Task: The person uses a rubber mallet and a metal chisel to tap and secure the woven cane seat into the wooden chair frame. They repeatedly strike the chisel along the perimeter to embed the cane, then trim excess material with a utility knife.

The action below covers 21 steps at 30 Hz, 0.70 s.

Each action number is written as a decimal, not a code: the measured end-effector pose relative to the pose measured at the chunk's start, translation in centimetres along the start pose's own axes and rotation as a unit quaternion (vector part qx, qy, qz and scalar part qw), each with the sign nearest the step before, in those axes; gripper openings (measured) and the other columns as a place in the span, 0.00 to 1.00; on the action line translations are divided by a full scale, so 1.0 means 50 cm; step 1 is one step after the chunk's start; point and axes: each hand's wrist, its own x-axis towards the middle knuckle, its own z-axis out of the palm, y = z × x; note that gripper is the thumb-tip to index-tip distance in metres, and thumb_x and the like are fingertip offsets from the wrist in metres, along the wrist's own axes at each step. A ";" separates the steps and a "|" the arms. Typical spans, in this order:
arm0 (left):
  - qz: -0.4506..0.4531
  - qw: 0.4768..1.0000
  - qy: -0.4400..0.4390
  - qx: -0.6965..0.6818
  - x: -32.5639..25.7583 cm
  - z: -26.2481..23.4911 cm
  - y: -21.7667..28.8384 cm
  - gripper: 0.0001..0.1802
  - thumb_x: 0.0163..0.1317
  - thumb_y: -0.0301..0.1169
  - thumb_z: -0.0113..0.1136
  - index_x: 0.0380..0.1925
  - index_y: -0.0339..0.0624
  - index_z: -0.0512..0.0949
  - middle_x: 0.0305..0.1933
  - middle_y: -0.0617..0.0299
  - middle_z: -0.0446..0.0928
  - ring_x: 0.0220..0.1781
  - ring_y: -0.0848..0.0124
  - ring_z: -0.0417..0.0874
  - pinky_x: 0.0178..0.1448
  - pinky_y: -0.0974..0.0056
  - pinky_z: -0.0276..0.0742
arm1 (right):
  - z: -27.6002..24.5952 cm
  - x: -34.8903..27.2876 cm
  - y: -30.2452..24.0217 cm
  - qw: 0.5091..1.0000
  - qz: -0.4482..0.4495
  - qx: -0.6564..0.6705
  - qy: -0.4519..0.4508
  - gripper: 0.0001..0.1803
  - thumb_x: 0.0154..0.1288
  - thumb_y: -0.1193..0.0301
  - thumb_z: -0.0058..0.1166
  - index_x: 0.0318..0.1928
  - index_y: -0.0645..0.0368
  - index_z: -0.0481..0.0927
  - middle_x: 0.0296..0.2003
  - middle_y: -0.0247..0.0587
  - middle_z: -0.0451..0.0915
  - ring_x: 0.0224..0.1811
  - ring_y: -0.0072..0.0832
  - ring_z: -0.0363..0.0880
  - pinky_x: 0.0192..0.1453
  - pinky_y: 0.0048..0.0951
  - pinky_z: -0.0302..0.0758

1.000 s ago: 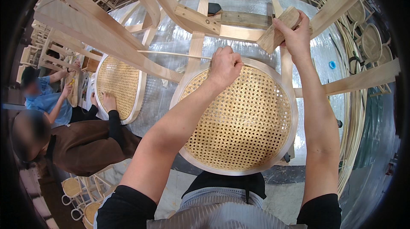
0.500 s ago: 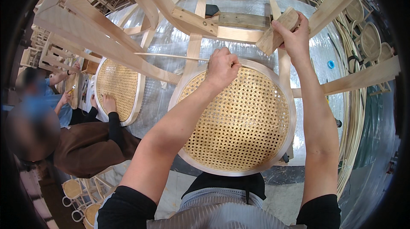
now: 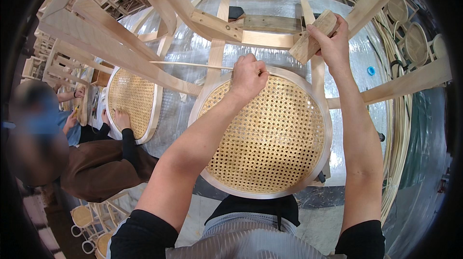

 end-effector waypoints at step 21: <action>0.085 0.993 -0.012 0.078 0.005 -0.029 0.027 0.08 0.60 0.33 0.73 0.34 0.45 0.82 0.42 0.54 0.78 0.49 0.51 0.81 0.57 0.47 0.71 | 0.143 0.072 0.023 0.981 0.019 -0.180 -0.066 0.58 0.60 0.50 0.77 0.83 0.55 0.57 0.63 0.62 0.84 0.59 0.50 0.90 0.56 0.44 0.89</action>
